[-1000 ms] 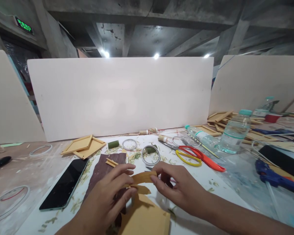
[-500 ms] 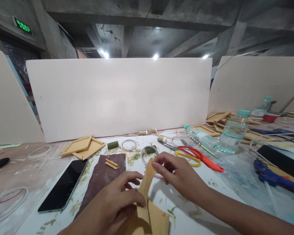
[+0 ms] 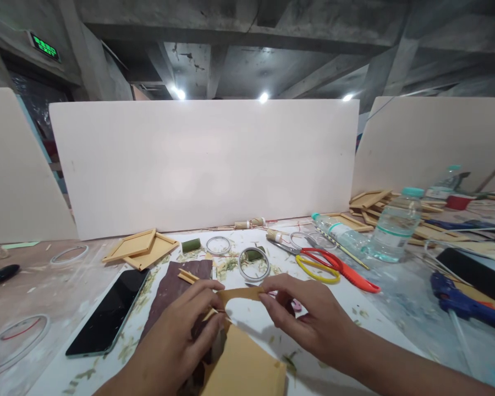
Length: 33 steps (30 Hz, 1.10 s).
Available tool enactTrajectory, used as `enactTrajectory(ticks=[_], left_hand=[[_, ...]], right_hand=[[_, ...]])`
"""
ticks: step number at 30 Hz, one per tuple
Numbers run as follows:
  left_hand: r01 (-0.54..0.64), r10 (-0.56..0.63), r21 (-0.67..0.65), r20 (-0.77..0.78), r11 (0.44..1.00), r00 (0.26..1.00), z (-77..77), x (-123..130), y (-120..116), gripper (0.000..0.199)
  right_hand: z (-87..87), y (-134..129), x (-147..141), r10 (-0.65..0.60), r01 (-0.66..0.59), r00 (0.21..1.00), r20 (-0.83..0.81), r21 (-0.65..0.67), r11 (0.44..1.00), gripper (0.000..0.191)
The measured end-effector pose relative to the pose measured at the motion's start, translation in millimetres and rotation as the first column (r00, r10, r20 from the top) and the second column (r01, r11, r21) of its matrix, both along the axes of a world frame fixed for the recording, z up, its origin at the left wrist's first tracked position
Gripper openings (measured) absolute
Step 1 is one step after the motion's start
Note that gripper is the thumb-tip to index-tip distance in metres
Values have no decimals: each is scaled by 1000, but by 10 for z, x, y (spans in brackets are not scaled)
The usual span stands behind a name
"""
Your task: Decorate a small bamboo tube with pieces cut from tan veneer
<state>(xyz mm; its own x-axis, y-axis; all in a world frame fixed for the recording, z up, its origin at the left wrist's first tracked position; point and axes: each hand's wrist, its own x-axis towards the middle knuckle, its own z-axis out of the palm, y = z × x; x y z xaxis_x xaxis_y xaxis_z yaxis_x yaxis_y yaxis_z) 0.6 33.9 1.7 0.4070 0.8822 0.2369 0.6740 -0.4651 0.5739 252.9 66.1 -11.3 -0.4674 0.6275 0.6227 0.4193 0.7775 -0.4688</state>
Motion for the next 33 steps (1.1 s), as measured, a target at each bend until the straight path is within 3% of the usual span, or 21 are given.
enactTrajectory(ticks=[5,9,12,15,19,22,24,29,33], left_hand=[[-36,48,-63,200,997,979,0,26,-22,11],[-82,115,-109,343,991,932,-37,26,-8,3],[-99,136,-110,403,989,905,-72,10,8,20],[-69,97,-96,332,993,938,-77,-6,-5,29],[-48,52,-25,174,999,983,-23,0,-58,21],[-32,31,14,64,999,997,13,18,-93,27],[-19,18,36,27,999,999,17,30,-107,29],[-9,9,-3,75,1000,997,-14,74,-129,19],[-7,32,-104,238,995,971,-60,115,-148,8]], right_hand=[[36,-86,2,174,-204,973,150,217,955,18],[124,-151,-16,135,-222,951,277,313,923,11],[145,-152,-34,212,-288,945,249,323,901,15],[93,-99,-43,312,-327,945,99,234,916,17],[-11,-26,-49,174,-186,967,-185,-51,981,4],[-40,-46,-77,132,-169,980,-146,-275,946,31],[-39,-86,-107,153,-175,984,-88,-358,917,43],[-70,-148,-179,144,-151,988,-46,-377,914,41],[-110,-136,-202,144,-150,989,-41,-328,933,26]])
